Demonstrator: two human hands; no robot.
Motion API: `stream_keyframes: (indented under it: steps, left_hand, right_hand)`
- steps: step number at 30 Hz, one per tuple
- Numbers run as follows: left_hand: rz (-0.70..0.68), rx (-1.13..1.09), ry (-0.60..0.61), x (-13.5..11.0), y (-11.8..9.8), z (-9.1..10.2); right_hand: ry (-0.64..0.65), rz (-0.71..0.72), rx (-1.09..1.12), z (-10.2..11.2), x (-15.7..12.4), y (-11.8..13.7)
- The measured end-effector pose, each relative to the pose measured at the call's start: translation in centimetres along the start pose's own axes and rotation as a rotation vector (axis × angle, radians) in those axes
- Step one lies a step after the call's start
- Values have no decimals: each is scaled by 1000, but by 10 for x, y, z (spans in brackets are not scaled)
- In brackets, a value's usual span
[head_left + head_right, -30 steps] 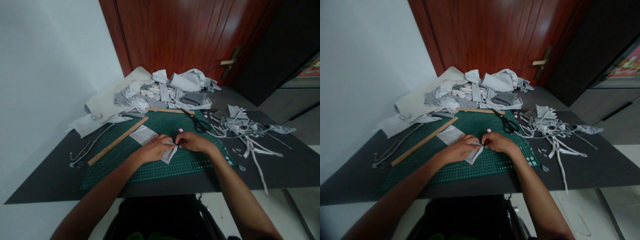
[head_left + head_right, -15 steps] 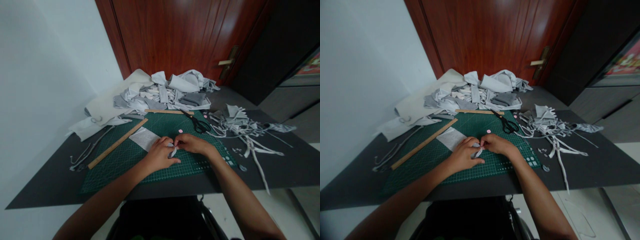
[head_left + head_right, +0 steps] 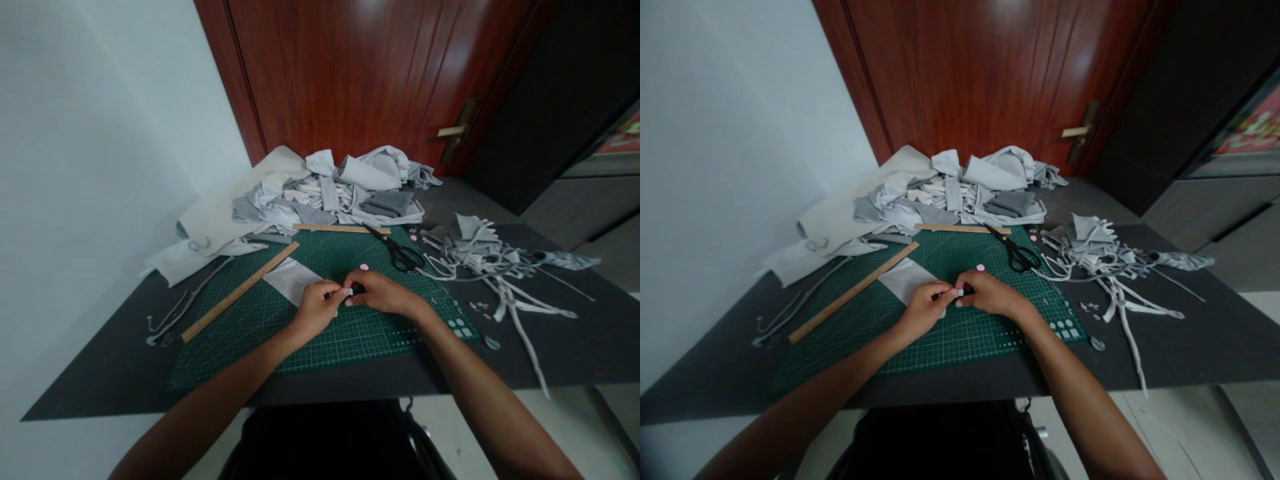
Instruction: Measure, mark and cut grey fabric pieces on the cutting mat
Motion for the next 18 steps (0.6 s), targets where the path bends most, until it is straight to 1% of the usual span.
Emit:
stream_keyframes:
  steps: [3,6,10,13,18]
  left_hand:
    - [103,-105,-15,3,6,5]
    - [149,-164,-52,5,9,9]
    - [171,-187,-55,5,9,11]
    - [174,-200,-50,5,10,11]
    - [197,-226,-30,5,9,10]
  right_hand:
    - [-124,69,46,-4,7,1]
    - [-181,66,183,-5,11,-4]
    - [-175,19,324,-4,13,-10]
    - [-166,17,339,-3,13,-10]
    - [-190,70,345,-4,14,-8]
Point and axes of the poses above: each hand's wrist, its own x-axis towards the middle knuckle, its own z-axis out of the back of the hand, y = z × x, the point moved 4 cm from there along x, towards the middle knuckle, and after that the axes turned 1 degree about x, right-handed, at the moved point
